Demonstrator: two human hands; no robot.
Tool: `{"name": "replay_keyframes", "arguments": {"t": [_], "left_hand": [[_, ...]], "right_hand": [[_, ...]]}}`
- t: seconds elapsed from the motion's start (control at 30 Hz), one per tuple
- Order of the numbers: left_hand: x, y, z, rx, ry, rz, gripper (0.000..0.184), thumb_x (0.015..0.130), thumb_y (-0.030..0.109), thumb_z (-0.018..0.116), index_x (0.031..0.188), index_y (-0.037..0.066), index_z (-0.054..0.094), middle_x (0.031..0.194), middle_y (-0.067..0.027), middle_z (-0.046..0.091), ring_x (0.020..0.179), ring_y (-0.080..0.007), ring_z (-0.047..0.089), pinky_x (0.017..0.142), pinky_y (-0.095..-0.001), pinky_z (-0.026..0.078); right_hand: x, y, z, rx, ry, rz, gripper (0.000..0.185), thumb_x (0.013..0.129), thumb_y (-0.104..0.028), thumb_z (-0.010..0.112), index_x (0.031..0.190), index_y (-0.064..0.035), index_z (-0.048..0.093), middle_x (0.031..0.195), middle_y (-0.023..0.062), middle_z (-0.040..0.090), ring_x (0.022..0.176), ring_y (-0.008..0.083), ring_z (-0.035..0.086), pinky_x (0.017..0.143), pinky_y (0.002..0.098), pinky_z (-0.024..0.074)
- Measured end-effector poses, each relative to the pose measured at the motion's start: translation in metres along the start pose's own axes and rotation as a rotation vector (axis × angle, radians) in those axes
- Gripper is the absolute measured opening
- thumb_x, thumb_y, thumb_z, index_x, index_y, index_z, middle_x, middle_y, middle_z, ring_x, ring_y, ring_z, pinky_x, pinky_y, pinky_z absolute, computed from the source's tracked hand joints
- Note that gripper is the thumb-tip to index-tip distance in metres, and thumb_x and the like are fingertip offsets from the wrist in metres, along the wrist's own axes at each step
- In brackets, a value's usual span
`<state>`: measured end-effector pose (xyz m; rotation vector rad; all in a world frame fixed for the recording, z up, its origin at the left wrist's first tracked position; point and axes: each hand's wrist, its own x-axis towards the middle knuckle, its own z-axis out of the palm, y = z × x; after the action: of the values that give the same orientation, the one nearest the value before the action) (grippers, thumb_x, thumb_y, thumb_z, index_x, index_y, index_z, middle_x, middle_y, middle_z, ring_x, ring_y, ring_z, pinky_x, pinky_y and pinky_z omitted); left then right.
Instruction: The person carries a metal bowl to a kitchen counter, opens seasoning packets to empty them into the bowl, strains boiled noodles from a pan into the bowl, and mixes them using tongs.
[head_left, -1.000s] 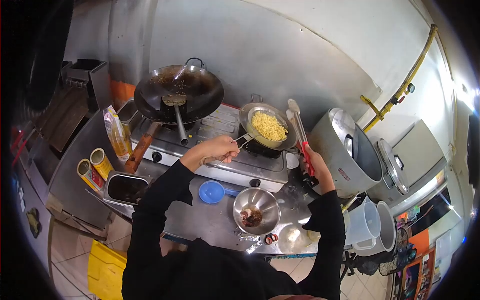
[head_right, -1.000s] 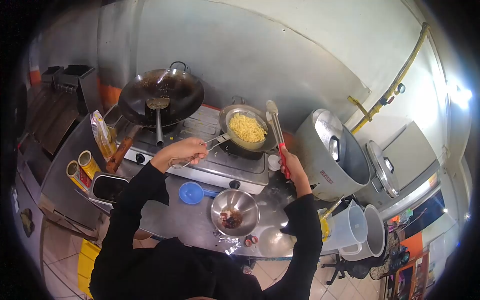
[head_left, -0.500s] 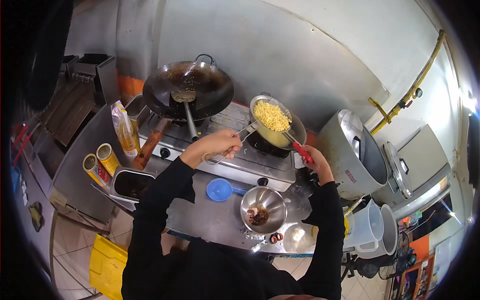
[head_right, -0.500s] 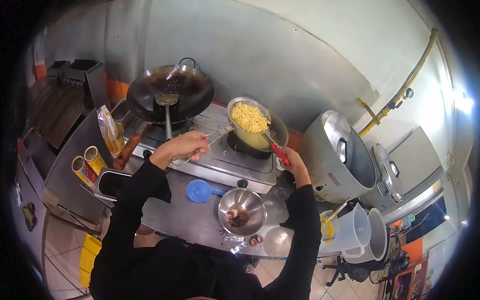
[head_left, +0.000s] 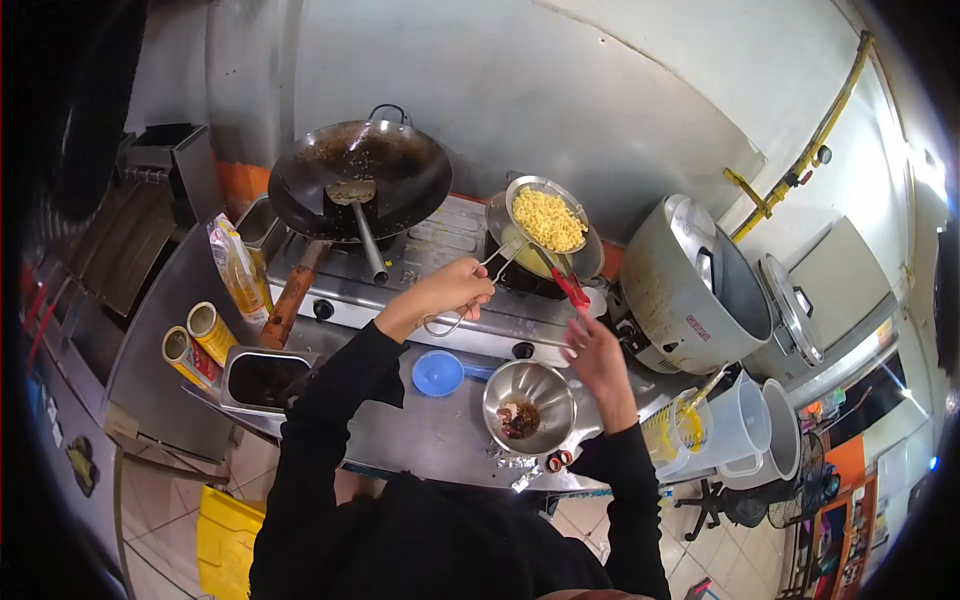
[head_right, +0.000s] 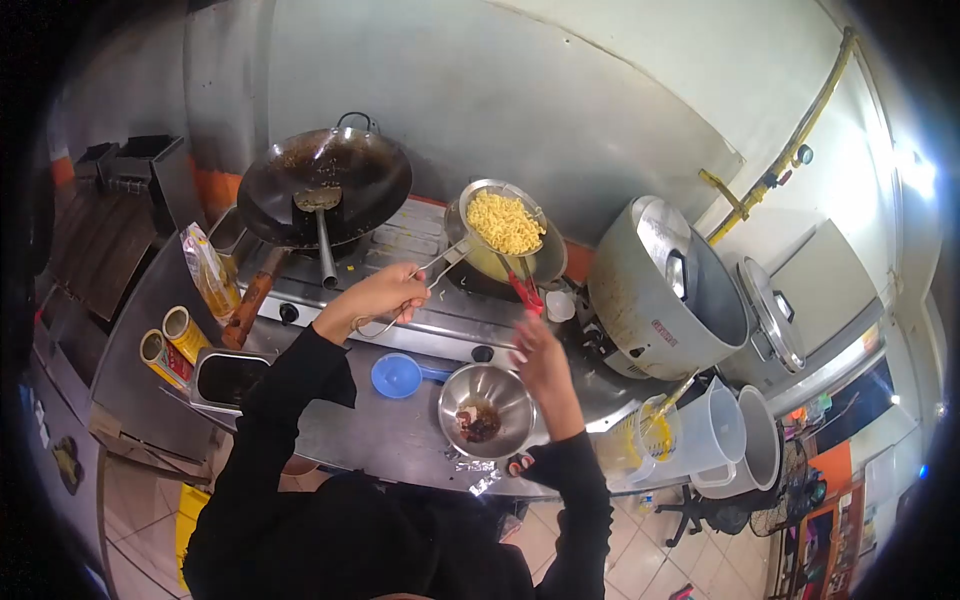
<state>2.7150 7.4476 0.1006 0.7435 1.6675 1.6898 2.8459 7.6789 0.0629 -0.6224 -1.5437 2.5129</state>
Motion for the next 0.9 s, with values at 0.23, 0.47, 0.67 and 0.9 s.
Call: {"name": "replay_keyframes", "arguments": {"t": [0.23,0.47,0.67,0.9], "left_hand": [[-0.020,0.004,0.007,-0.051,-0.043,-0.011,0.027,0.075,0.012,0.049,0.095,-0.001,0.035,0.060,-0.0004,0.045,0.041,-0.0084,0.046,0.037,-0.0197,0.036],[-0.069,0.003,0.004,-0.018,-0.138,0.058,0.029,0.078,0.013,0.049,0.098,-0.001,0.033,0.060,-0.0015,0.045,0.042,-0.0088,0.047,0.037,-0.0201,0.036],[-0.131,-0.005,0.006,-0.091,-0.316,-0.065,0.029,0.079,0.013,0.049,0.100,0.001,0.033,0.060,-0.0019,0.044,0.040,-0.0091,0.047,0.037,-0.0201,0.036],[-0.163,-0.055,0.027,-0.267,-0.584,-0.226,0.027,0.081,0.014,0.047,0.099,0.002,0.031,0.062,-0.0026,0.043,0.039,-0.0078,0.046,0.036,-0.0186,0.034]], "right_hand": [[-0.028,0.031,0.061,-0.209,-0.413,0.003,0.046,0.085,-0.033,0.042,0.122,-0.0072,0.034,0.110,0.0079,0.046,0.099,0.0181,0.044,0.084,0.0307,0.0344],[-0.041,0.049,0.088,-0.192,-0.479,-0.093,0.061,0.083,-0.042,0.041,0.128,-0.0056,0.021,0.117,0.0113,0.042,0.104,0.0196,0.041,0.088,0.0314,0.0312],[-0.096,0.091,0.109,-0.156,-0.491,-0.255,0.068,0.082,-0.043,0.043,0.130,-0.0040,0.015,0.121,0.0143,0.036,0.107,0.0222,0.040,0.090,0.0335,0.0297],[-0.156,0.144,0.107,0.088,-0.254,-0.256,0.065,0.081,-0.034,0.048,0.129,-0.0044,0.015,0.124,0.0157,0.032,0.108,0.0244,0.040,0.091,0.0365,0.0306]]}}
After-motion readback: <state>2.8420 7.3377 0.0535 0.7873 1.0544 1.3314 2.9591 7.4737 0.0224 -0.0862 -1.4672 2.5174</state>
